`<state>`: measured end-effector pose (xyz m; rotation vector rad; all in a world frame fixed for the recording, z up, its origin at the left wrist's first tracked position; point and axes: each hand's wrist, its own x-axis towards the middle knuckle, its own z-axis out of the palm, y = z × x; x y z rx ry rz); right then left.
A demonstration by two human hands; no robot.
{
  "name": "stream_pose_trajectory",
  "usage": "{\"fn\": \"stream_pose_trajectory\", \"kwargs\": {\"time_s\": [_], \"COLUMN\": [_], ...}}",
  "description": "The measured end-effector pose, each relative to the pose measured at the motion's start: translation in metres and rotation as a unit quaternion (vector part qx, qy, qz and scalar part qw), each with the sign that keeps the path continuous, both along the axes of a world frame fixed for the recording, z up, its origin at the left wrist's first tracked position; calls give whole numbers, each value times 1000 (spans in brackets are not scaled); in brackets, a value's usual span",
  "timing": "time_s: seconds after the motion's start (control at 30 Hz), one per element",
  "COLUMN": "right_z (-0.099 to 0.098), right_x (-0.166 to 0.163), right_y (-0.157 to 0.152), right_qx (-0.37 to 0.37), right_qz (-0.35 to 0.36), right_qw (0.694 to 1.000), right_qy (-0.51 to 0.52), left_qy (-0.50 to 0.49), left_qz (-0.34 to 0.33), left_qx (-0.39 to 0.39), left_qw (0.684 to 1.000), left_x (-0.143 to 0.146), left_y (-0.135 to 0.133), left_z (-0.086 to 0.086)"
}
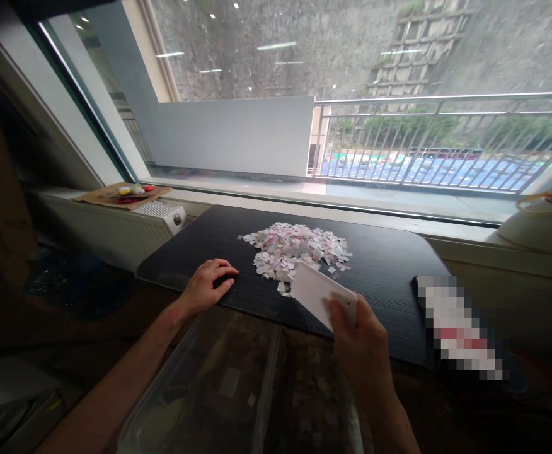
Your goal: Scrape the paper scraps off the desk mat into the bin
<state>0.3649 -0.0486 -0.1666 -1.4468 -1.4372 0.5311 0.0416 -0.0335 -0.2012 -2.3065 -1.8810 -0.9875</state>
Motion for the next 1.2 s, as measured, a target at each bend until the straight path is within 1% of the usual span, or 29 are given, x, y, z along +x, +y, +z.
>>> {"fn": "stream_pose_trajectory", "kwargs": {"time_s": [0.2,0.3,0.4,0.53,0.7,0.8,0.9,0.97,1.07,1.2], "right_z": [2,3,5,10,7,1,-4,-5,-4,6], "right_x": [15,14,17,28,39,42,47,51,56,58], "right_y": [-7,-7,-9,-15,-2,7,9,7,3,-3], "right_qx": [7,10,-9,-33,-47,-75,-124,-151,-166,-164], "right_qz": [-42,-29,-17,-44,-67,-43,5,39,57,66], "right_qw": [999,999,1000,998,995,991,981,975,971,971], "right_qy": [-26,-27,-13,4,49,101,150,160,162,158], "left_qy": [-2,-2,-2,-2,-1,1,1,0,0,1], "left_qz": [-1,-3,-4,-4,0,-1,-3,-3,-2,-3], "left_qx": [1,3,2,0,1,3,3,2,0,4], "left_qw": [1000,1000,1000,1000,1000,1000,1000,1000,1000,1000], "left_x": [0,0,-1,-1,-1,-2,-2,-3,-3,-3], "left_y": [0,0,0,0,1,1,1,1,1,1], "left_z": [0,0,0,-1,0,0,-1,-1,-1,-1]}}
